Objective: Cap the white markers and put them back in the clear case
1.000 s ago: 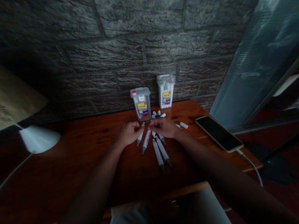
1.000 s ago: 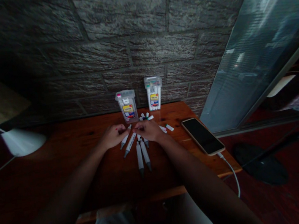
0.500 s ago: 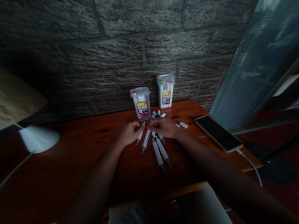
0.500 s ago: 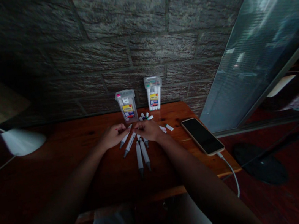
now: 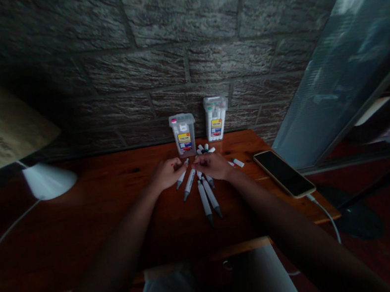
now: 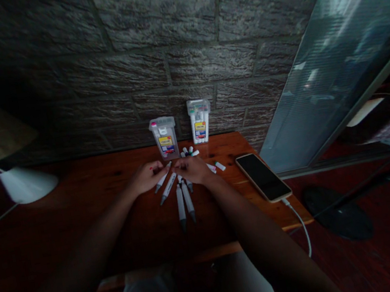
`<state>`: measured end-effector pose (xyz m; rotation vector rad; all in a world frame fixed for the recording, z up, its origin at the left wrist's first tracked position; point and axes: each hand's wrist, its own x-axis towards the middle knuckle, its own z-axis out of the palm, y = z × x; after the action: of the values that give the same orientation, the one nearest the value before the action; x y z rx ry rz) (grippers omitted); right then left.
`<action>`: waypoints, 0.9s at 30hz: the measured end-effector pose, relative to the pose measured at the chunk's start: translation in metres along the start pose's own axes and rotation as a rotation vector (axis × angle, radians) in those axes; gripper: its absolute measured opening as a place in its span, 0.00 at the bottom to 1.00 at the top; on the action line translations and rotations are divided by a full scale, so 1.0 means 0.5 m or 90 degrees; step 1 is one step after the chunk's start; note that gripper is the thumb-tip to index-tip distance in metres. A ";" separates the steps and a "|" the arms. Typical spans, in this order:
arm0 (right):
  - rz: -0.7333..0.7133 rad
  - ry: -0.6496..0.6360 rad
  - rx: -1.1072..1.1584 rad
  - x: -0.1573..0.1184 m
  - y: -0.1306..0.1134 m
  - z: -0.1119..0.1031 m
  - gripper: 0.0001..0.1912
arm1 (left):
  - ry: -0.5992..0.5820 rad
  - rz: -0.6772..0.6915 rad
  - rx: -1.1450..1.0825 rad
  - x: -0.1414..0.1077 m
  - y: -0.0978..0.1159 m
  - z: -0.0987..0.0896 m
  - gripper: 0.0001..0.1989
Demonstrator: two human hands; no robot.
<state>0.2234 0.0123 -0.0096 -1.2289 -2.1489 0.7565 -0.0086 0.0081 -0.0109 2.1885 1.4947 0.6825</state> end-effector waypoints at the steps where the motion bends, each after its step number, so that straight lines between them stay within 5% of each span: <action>1: -0.004 0.000 0.001 0.000 0.001 0.000 0.09 | 0.001 0.001 0.001 0.000 0.000 0.000 0.18; 27: -0.013 -0.002 0.015 0.000 0.009 0.002 0.14 | 0.005 0.005 -0.009 0.006 -0.014 0.008 0.17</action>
<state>0.2252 0.0142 -0.0135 -1.1918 -2.1451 0.7733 -0.0103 0.0132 -0.0177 2.1841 1.4812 0.7032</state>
